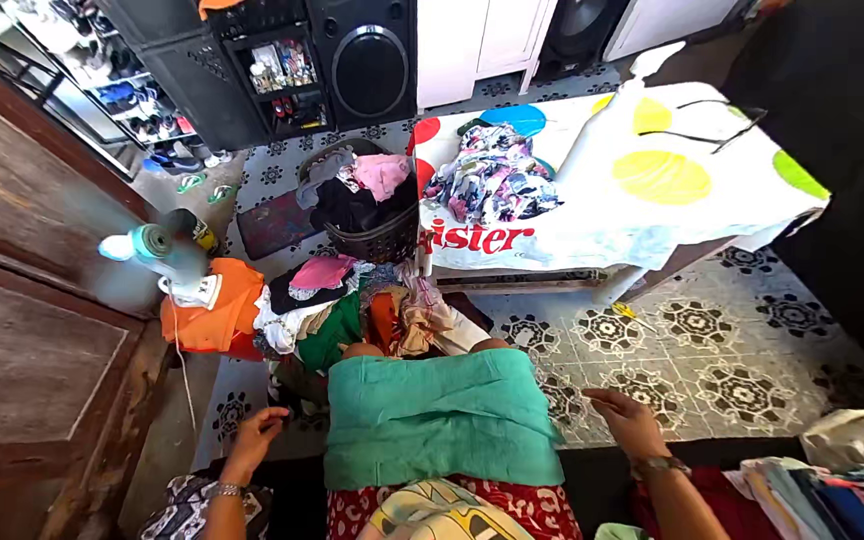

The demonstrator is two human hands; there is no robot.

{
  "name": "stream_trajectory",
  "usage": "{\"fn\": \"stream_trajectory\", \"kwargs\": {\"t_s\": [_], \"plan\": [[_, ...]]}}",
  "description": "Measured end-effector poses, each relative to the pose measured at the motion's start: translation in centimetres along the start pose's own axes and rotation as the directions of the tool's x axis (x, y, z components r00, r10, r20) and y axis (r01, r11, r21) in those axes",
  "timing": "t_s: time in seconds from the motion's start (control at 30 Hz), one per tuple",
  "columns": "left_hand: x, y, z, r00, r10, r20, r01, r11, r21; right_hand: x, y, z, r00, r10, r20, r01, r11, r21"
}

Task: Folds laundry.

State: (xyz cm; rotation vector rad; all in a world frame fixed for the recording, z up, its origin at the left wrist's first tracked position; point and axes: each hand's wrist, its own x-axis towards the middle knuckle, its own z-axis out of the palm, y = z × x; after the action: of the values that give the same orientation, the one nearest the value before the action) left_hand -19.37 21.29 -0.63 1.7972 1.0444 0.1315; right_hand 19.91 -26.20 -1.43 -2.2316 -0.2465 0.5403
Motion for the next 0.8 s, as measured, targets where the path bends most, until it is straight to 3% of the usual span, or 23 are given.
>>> {"fn": "stream_trajectory", "kwargs": {"t_s": [0.07, 0.13, 0.23, 0.33, 0.4, 0.5, 0.67, 0.8], "plan": [[-0.5, 2.3, 2.1, 0.997, 0.057, -0.056, -0.056, 0.998, 0.017, -0.6, -2.7, 1.3, 0.992, -0.098, -0.074, 0.092, 0.992, -0.085], [-0.8, 5.0, 4.6, 0.976, 0.204, -0.08, -0.197, 0.977, 0.086, -1.0, -5.7, 3.1, 0.957, -0.268, -0.111, 0.252, 0.957, -0.142], [-1.5, 8.3, 9.0, 0.922, 0.379, -0.074, -0.363, 0.916, 0.172, -1.5, -9.4, 6.9, 0.893, -0.441, -0.09, 0.414, 0.884, -0.217], [-2.1, 8.8, 13.2, 0.903, 0.422, -0.079, -0.378, 0.869, 0.319, -2.7, -11.2, 10.4, 0.916, -0.399, 0.028, 0.388, 0.87, -0.305], [-2.2, 7.6, 14.9, 0.882, 0.452, -0.13, -0.353, 0.818, 0.455, -2.9, -10.3, 12.3, 0.929, -0.364, 0.07, 0.358, 0.832, -0.424], [-2.0, 6.5, 15.2, 0.881, 0.451, -0.146, -0.335, 0.81, 0.48, -2.6, -9.7, 13.0, 0.94, -0.333, 0.075, 0.323, 0.799, -0.507], [-1.8, 6.1, 15.5, 0.904, 0.411, -0.118, -0.306, 0.815, 0.491, -2.3, -9.4, 12.3, 0.966, -0.252, 0.061, 0.249, 0.841, -0.481], [-1.5, 5.7, 16.1, 0.894, 0.433, -0.118, -0.335, 0.819, 0.467, -1.3, -7.3, 10.5, 0.993, -0.112, 0.042, 0.119, 0.944, -0.308]]}}
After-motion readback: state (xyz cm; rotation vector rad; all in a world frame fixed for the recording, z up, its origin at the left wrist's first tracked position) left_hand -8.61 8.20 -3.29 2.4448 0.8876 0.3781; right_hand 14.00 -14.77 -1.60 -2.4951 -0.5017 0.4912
